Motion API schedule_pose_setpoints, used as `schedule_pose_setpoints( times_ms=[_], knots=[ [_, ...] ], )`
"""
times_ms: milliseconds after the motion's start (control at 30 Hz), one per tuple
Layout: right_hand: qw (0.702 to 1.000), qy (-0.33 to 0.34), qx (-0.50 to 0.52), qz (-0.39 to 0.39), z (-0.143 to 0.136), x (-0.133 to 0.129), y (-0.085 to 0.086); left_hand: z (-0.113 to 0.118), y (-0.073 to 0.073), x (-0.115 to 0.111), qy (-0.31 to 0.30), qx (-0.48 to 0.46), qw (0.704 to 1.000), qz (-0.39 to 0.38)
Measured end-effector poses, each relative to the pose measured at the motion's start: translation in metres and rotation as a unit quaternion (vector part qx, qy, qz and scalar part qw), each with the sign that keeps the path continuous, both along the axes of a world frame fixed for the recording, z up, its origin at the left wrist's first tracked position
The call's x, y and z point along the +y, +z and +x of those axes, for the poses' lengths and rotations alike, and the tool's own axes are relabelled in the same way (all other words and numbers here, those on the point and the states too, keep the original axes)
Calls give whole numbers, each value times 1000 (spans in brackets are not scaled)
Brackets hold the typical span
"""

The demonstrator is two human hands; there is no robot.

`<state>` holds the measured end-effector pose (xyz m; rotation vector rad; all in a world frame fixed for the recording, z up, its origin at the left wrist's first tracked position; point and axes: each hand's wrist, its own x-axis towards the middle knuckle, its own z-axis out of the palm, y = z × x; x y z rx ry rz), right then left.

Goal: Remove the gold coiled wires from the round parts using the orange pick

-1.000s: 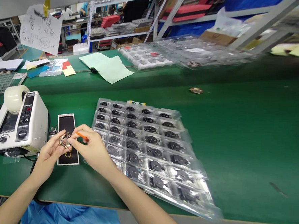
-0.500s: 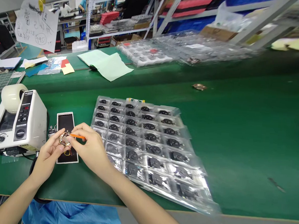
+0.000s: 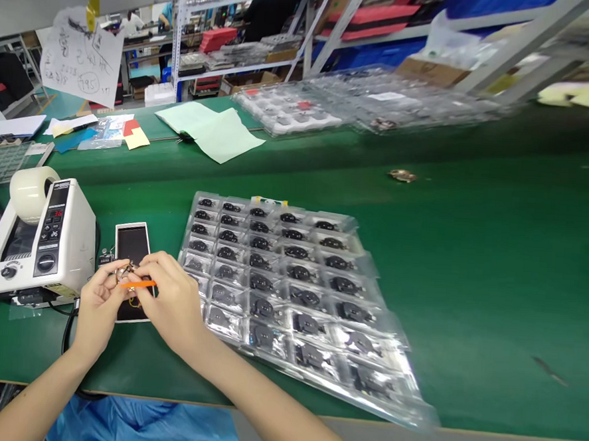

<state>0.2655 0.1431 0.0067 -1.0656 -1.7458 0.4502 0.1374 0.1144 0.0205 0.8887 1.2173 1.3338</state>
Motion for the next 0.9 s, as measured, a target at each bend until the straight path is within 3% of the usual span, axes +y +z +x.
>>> schedule_pose_setpoints(
  times_ms=[100, 233, 500, 600, 667, 800, 900],
  knots=[
    [999, -27, -7, -19, -1, 1, -3, -1, -2, 0, 13, 3, 1000, 7],
    [993, 84, -12, -86, 1, 6, 1, -1, -5, -1, 3, -11, 1000, 10],
    [991, 119, -18, -55, 6, 8, 4, -9, -4, 0, -71, 65, 995, 30],
    [994, 110, 5, 18, 11, 7, 8, -14, 2, 2, -42, 72, 996, 42],
    [989, 72, 18, 128, 13, 1, 12, -15, 6, 1, -11, 63, 997, 45],
    [939, 4, -75, 335, 11, -16, 17, -13, 8, -10, 34, 28, 998, 35],
    [926, -16, -131, 354, 6, -23, 18, -9, 9, -23, 48, 0, 998, 34]
  ],
)
